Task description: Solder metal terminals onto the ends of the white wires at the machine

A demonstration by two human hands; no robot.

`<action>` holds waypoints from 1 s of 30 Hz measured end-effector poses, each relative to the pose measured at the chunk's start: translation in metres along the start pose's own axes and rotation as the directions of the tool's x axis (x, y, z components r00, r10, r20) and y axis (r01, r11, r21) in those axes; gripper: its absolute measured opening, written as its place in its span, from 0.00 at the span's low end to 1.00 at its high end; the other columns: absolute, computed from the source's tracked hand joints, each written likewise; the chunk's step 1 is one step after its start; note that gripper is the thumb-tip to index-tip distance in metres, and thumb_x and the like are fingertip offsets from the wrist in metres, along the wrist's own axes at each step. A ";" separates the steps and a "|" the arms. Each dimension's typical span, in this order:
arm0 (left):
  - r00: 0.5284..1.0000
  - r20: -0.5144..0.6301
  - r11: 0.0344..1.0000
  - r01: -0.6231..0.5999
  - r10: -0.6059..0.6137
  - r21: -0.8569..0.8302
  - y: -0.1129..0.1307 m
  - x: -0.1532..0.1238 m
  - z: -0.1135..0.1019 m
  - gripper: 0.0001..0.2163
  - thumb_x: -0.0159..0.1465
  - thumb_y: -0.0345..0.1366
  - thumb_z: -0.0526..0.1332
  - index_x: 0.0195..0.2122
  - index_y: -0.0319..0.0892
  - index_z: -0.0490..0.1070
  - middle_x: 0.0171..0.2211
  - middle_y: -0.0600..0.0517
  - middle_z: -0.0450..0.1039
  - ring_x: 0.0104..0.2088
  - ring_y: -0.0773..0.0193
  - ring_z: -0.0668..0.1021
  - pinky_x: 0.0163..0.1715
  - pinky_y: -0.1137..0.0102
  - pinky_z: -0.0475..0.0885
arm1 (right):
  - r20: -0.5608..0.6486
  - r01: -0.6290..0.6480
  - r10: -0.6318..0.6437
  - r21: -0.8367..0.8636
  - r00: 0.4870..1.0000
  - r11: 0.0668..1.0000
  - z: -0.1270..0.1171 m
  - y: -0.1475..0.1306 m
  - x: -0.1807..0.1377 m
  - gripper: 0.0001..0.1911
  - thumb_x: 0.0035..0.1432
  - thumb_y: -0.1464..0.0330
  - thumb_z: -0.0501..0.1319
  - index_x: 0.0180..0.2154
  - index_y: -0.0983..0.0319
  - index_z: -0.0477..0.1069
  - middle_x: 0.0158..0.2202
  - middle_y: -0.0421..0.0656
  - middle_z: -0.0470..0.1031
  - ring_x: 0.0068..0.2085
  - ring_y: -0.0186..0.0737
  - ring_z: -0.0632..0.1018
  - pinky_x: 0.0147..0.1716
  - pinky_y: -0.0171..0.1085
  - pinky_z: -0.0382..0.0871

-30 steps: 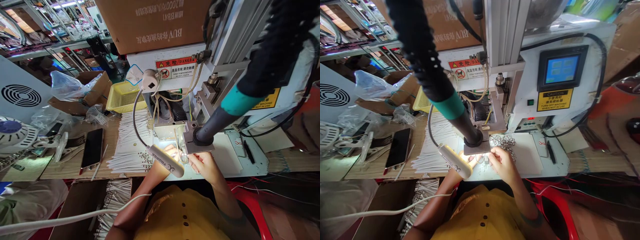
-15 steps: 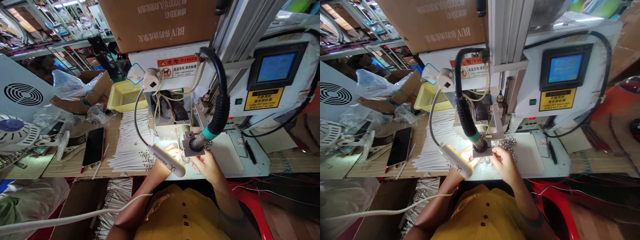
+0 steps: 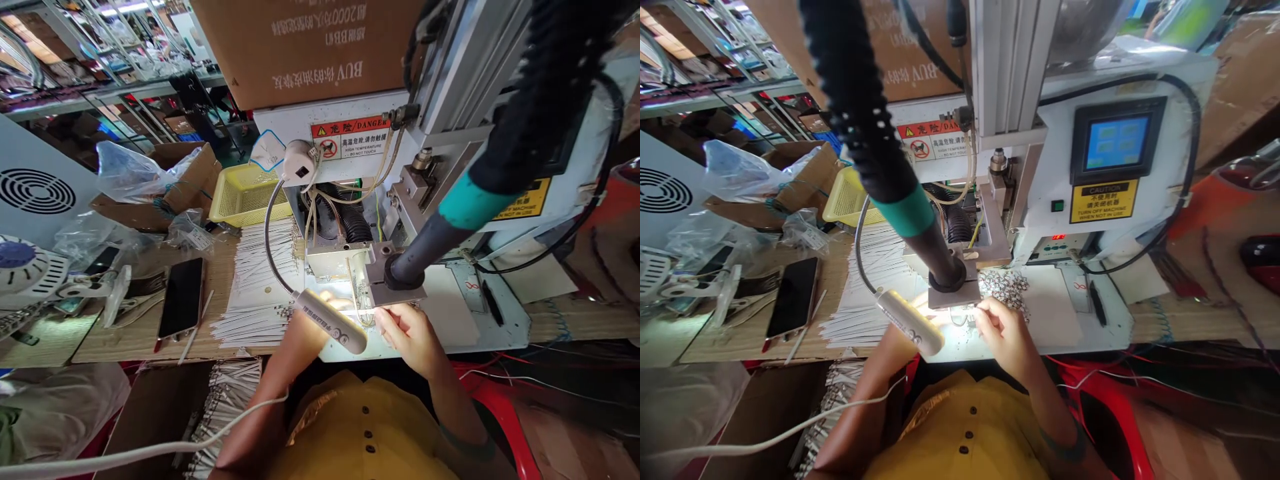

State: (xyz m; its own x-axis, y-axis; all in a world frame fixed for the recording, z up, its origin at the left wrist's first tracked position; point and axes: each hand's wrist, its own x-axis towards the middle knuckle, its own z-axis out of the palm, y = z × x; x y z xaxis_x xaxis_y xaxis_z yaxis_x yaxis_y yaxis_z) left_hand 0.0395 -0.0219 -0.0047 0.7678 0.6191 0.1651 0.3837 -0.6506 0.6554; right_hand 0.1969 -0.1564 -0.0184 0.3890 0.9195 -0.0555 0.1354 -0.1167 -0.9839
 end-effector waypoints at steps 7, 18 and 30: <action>0.989 -0.141 0.972 0.084 -0.053 0.221 -0.061 -0.044 -0.075 0.09 0.63 0.38 0.56 0.40 0.46 0.74 0.36 0.51 0.74 0.38 0.61 0.76 0.40 0.67 0.72 | -0.407 -0.058 -0.317 -0.687 0.857 0.724 -0.059 0.023 0.011 0.10 0.57 0.63 0.51 0.31 0.61 0.67 0.28 0.45 0.73 0.27 0.41 0.72 0.29 0.38 0.64; 0.976 -0.170 0.894 0.195 -0.136 0.404 -0.072 -0.006 -0.058 0.06 0.65 0.33 0.56 0.37 0.41 0.72 0.38 0.49 0.73 0.41 0.60 0.73 0.44 0.65 0.68 | -0.298 -0.007 -0.464 -0.847 0.834 0.532 -0.058 0.042 0.020 0.08 0.55 0.63 0.52 0.25 0.56 0.63 0.26 0.53 0.72 0.33 0.55 0.75 0.30 0.46 0.65; 0.964 -0.263 0.952 0.105 -0.028 0.286 -0.078 0.009 -0.061 0.04 0.64 0.29 0.56 0.33 0.41 0.69 0.34 0.50 0.72 0.38 0.61 0.74 0.40 0.68 0.68 | -0.465 -0.117 -0.150 -0.497 0.873 0.860 -0.060 0.020 -0.006 0.17 0.47 0.52 0.60 0.29 0.58 0.73 0.23 0.45 0.74 0.23 0.44 0.74 0.23 0.40 0.67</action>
State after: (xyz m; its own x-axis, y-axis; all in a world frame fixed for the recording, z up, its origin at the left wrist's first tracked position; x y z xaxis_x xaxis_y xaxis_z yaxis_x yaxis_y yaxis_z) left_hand -0.0154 0.0612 -0.0091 0.5951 0.7306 0.3348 0.5928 -0.6803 0.4310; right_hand 0.2520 -0.1872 -0.0272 0.7426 0.6456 0.1781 0.5236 -0.3939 -0.7554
